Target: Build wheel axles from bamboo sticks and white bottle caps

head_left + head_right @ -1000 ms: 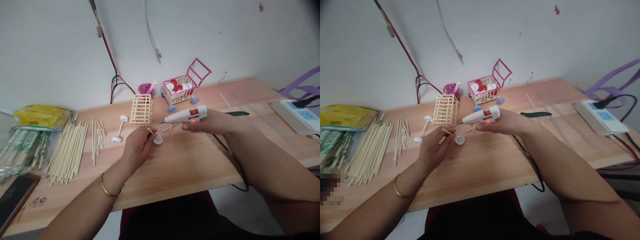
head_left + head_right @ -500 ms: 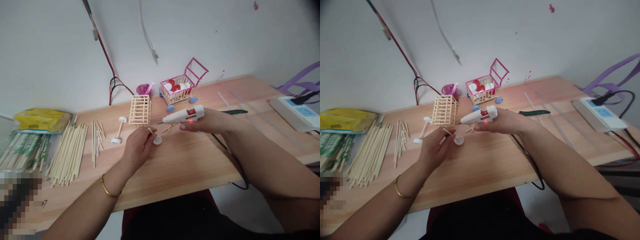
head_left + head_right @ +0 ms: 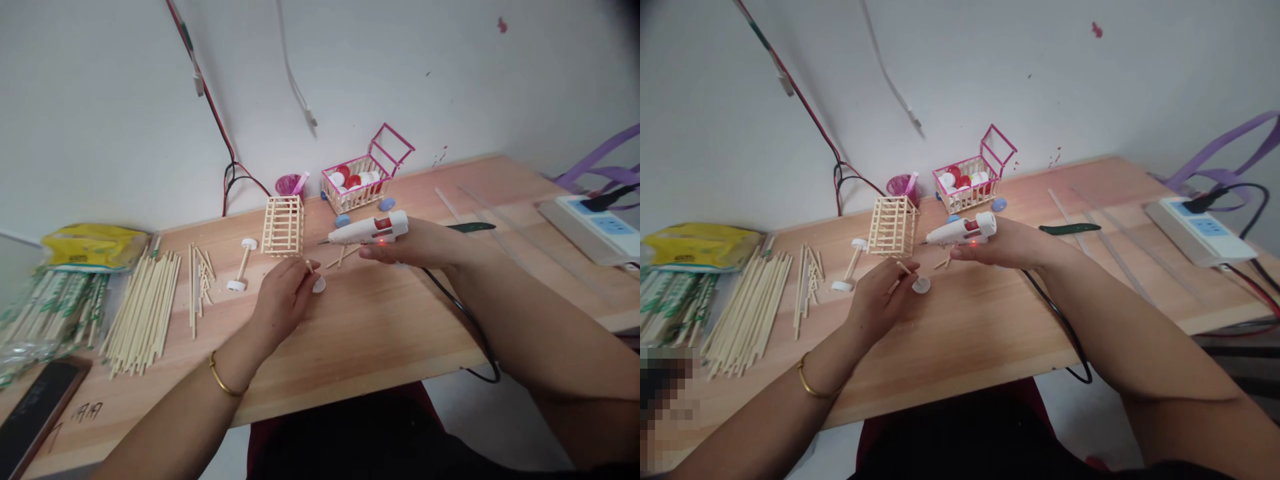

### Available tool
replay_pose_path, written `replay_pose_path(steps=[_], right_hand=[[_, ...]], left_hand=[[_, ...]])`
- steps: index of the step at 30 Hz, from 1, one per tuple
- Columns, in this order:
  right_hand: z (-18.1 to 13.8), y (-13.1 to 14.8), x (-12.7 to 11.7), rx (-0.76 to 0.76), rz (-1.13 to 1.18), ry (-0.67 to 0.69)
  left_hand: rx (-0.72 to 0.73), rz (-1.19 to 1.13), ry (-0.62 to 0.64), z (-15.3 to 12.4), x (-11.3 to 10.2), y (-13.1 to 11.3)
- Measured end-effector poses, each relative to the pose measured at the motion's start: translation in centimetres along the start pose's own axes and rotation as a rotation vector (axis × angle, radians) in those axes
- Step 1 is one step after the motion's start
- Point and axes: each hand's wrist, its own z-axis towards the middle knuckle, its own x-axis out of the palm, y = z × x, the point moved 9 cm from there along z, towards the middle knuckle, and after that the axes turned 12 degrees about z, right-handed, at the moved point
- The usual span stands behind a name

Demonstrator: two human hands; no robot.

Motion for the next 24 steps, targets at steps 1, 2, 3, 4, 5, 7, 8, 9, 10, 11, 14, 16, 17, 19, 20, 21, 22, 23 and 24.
replay_pose_path(steps=[1, 2, 3, 4, 5, 7, 8, 9, 10, 11, 14, 16, 17, 19, 20, 21, 22, 23, 24], right_hand=[[0.0, 0.0, 0.0, -0.004, -0.002, -0.003], [0.0, 0.1, -0.1, -0.005, -0.005, -0.007], [-0.1, 0.1, 0.0, -0.001, -0.008, -0.007], [-0.1, 0.1, 0.0, 0.005, -0.010, -0.010], [-0.1, 0.2, -0.1, 0.012, -0.009, -0.014], [-0.2, 0.2, -0.1, 0.022, 0.000, -0.017], [-0.2, 0.3, 0.0, 0.020, 0.009, -0.016], [-0.2, 0.4, 0.0, 0.013, 0.018, -0.014], [-0.1, 0.4, 0.0, 0.001, 0.028, -0.010], [0.0, 0.4, -0.1, -0.015, 0.041, -0.008], [0.3, 0.2, -0.3, -0.072, 0.106, -0.016], [0.7, 0.0, -0.4, -0.117, 0.182, -0.051], [0.9, -0.1, -0.4, -0.144, 0.230, -0.080], [1.0, 0.1, -0.3, -0.208, 0.325, -0.157], [1.0, 0.2, 0.0, -0.241, 0.365, -0.191], [1.0, 0.4, 0.5, -0.266, 0.387, -0.213], [1.0, 0.6, 1.3, -0.272, 0.399, -0.201], [0.9, 0.7, 2.2, -0.272, 0.403, -0.176], [0.9, 1.1, 3.1, -0.286, 0.402, -0.149]], left_hand=[[0.003, -0.001, 0.007, 0.0, 0.1, 0.0], [0.005, -0.001, 0.013, 0.1, 0.2, -0.1], [0.006, -0.002, 0.014, 0.1, 0.2, -0.1], [0.008, -0.004, 0.015, 0.1, 0.2, -0.1], [0.009, -0.006, 0.018, 0.1, 0.3, -0.1], [0.011, -0.009, 0.031, 0.2, 0.5, 0.0], [0.010, -0.007, 0.037, 0.2, 0.6, 0.0], [0.010, -0.003, 0.042, 0.2, 0.7, 0.1], [0.010, 0.002, 0.047, 0.2, 0.7, 0.1], [0.011, 0.008, 0.050, 0.2, 0.8, 0.1], [0.022, 0.022, 0.063, 0.2, 1.1, 0.1], [0.031, 0.023, 0.067, 0.1, 1.1, 0.0], [0.035, 0.021, 0.066, 0.1, 1.1, -0.1], [0.037, 0.015, 0.062, 0.1, 1.1, -0.1], [0.037, 0.012, 0.063, 0.1, 1.2, 0.0], [0.035, 0.011, 0.066, 0.1, 1.2, 0.0], [0.033, 0.011, 0.071, 0.1, 1.3, 0.0], [0.031, 0.011, 0.076, 0.1, 1.3, 0.0], [0.031, 0.009, 0.083, 0.2, 1.4, 0.0]])
